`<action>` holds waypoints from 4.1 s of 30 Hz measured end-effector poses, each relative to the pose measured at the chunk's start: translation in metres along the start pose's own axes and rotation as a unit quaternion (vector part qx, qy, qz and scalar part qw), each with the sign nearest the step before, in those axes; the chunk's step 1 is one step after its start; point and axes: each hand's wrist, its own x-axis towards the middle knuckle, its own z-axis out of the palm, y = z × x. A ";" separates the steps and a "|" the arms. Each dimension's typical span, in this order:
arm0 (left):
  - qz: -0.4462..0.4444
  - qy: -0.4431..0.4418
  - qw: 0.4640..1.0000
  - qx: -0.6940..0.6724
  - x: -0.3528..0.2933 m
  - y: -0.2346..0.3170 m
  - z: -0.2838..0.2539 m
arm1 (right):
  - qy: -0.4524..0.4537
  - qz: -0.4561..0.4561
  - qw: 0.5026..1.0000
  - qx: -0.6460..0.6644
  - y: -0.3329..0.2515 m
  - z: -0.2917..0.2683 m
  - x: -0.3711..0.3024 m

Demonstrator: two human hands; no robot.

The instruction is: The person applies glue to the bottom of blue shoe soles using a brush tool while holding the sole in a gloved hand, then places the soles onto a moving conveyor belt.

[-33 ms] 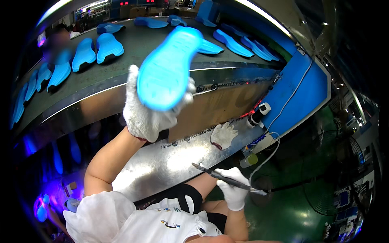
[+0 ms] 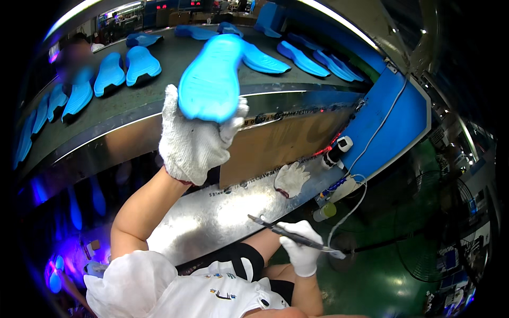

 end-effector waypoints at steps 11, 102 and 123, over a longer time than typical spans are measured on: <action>0.194 0.115 0.000 0.974 0.018 0.129 0.026 | 0.012 0.074 0.997 0.014 0.015 0.007 -0.013; -0.442 0.098 0.891 -0.042 -0.069 -0.106 -0.182 | -0.231 -0.007 0.961 -0.151 0.012 0.031 -0.010; -0.421 0.042 0.820 0.386 -0.040 -0.084 -0.125 | -0.172 -0.018 0.959 -0.223 -0.023 -0.004 -0.001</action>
